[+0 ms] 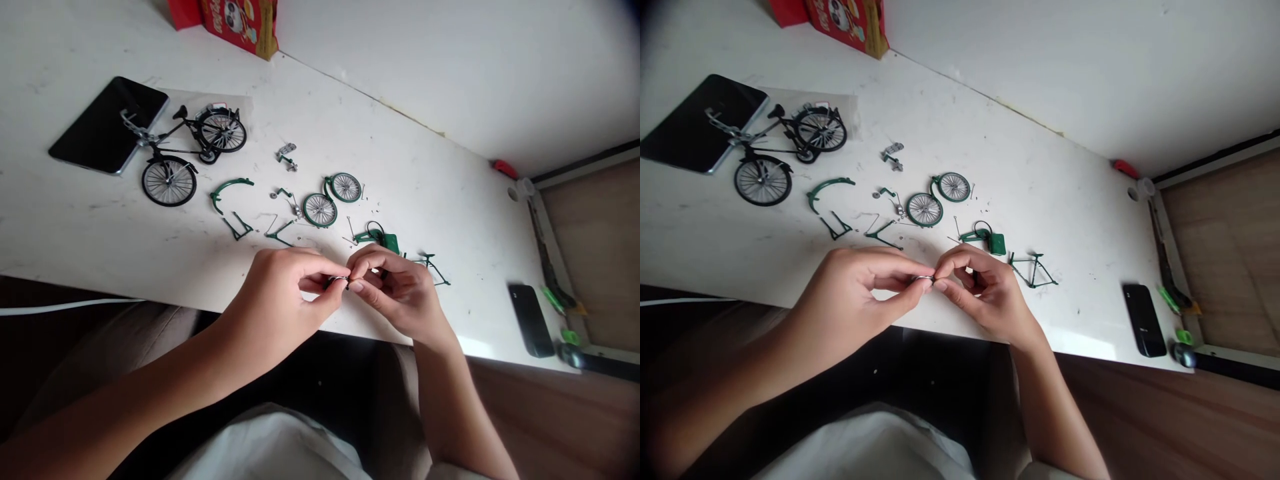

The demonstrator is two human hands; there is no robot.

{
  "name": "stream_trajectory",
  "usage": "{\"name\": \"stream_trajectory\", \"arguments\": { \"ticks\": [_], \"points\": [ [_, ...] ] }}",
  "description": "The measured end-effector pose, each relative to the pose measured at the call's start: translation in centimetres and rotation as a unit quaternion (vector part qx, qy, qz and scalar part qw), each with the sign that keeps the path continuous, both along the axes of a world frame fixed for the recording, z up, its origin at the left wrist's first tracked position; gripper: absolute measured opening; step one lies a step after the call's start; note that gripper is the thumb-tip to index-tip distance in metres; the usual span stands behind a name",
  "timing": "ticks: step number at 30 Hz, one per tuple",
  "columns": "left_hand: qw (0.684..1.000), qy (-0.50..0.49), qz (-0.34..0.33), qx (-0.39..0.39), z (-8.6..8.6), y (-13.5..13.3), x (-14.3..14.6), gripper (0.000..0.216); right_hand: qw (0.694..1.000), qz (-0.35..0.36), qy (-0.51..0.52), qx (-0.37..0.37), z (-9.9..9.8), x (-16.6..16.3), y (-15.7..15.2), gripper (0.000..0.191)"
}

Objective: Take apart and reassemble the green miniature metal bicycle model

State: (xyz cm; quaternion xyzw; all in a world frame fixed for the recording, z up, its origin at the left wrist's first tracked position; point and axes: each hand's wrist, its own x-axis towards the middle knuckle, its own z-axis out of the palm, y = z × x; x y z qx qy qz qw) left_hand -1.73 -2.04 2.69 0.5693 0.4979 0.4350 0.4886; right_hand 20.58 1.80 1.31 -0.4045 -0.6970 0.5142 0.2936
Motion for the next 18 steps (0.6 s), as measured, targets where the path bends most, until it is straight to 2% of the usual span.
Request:
{"name": "stream_trajectory", "arguments": {
  "ticks": [6,14,18],
  "points": [
    [0.996,0.020,0.023,0.080,0.13,-0.65,0.41,0.022,1.000,-0.004,0.026,0.013,0.34,0.13,-0.04,0.009],
    [0.990,0.041,0.027,0.133,-0.02,-0.95,0.72,0.022,0.997,-0.020,0.072,-0.028,-0.39,0.41,0.26,0.009],
    [0.987,0.045,0.027,0.154,-0.01,-1.02,0.74,0.022,0.995,-0.025,0.096,-0.030,-0.58,0.44,0.14,0.016]
  ]
}}
